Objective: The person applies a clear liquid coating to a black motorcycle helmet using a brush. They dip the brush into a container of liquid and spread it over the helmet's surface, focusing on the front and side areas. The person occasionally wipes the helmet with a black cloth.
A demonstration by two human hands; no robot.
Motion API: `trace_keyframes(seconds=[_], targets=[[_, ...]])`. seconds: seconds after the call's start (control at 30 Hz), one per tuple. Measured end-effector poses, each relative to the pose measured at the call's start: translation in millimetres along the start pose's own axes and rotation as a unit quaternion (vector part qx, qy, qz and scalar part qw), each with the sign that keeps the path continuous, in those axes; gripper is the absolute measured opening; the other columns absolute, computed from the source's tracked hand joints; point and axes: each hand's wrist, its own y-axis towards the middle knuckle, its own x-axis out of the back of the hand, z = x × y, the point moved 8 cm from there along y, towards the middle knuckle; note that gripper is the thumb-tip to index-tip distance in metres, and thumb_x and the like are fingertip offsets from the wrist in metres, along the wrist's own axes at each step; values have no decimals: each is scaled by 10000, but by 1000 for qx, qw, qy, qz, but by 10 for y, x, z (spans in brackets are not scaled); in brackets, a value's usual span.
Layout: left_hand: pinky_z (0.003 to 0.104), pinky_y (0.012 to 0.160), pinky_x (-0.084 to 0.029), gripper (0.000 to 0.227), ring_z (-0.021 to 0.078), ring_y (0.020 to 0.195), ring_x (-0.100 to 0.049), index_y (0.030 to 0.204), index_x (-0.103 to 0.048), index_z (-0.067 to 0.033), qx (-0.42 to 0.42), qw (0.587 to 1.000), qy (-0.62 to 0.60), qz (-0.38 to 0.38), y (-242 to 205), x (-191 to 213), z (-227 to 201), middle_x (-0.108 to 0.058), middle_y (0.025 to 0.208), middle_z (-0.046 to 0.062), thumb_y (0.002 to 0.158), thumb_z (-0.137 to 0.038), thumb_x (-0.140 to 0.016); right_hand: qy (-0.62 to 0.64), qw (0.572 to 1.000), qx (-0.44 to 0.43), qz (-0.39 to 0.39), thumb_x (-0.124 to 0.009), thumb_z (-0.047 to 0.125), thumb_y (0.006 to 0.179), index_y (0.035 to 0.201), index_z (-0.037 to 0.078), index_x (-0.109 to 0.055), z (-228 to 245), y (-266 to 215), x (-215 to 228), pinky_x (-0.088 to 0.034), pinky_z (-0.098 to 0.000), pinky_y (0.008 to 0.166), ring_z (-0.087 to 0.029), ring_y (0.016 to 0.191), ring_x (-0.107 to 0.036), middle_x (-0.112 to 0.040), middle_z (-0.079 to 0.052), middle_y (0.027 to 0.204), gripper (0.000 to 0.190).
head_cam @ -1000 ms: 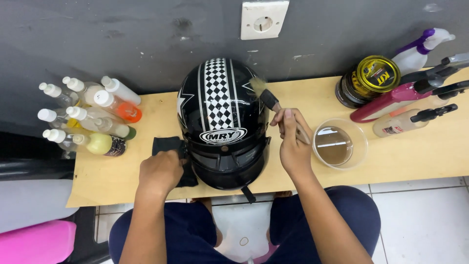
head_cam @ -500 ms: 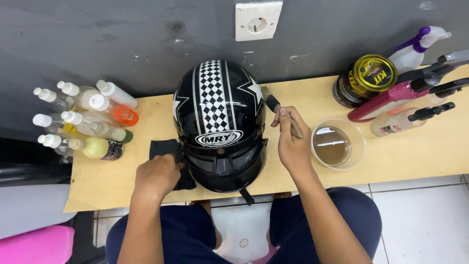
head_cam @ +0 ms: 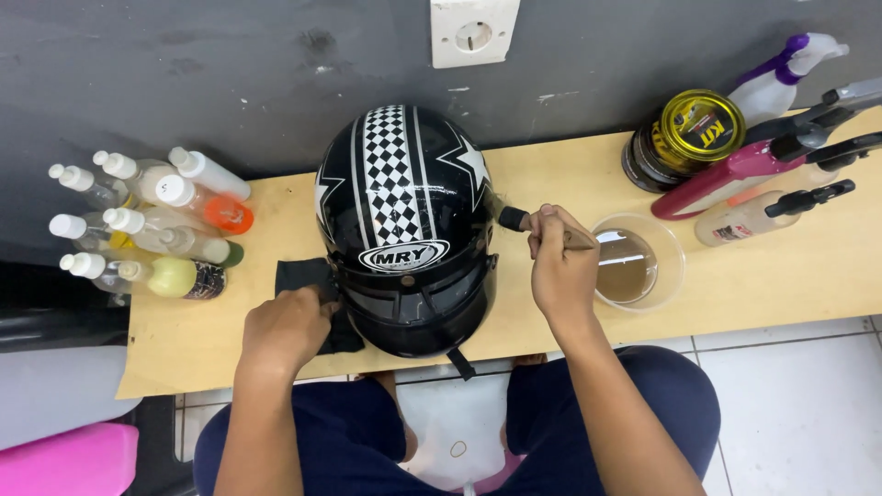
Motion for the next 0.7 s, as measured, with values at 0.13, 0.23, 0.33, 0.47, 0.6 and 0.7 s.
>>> trace_keyframes(seconds=[0.13,0.23,0.33,0.47,0.6,0.7], targets=[[536,809,-559,411,433,919,-735,1167,-712,-15,-3,1000,-9,-6,-18,57,-27,-760,914,243,973,-303,-491,8,1000,26,-8,-421,191,1014,654,157,-454,7,-69,68,-333,-250,520,-143,499,-337,-381,-11,482,363],[530,809,-561,410,428,919,-736,1177,-709,-23,-2,1000,-8,-7,-17,36,-16,-761,918,240,973,-305,-493,19,999,40,-18,-403,194,1028,676,143,-472,124,-105,87,-339,-262,538,-152,527,-348,-414,-37,499,362],[524,803,-564,405,421,908,-741,1183,-709,-29,-1,1000,-9,-15,-1,33,-4,-763,918,238,971,-299,-495,4,1000,30,-8,-410,201,1023,683,141,-481,102,-70,27,-347,-273,540,-154,530,-349,-421,-37,501,352],[515,795,-568,406,404,897,-748,1195,-705,-41,9,1000,-5,-17,-61,72,-23,-766,909,230,973,-307,-494,-13,1000,19,-7,-426,203,1003,640,162,-449,21,-88,38,-333,-251,505,-139,486,-310,-341,5,470,366],[511,806,-565,417,399,909,-748,1211,-693,-36,5,1000,-8,-14,-49,72,-3,-766,925,226,980,-316,-488,38,999,29,-20,-405,192,1005,647,147,-435,140,-123,128,-310,-247,505,-139,486,-310,-332,-8,469,362],[510,799,-569,407,400,904,-750,1233,-684,-43,8,1000,-8,-13,-36,77,-15,-768,931,227,980,-285,-477,18,999,27,-25,-387,225,1035,704,142,-477,157,-63,109,-326,-268,547,-142,544,-350,-429,-40,519,354]])
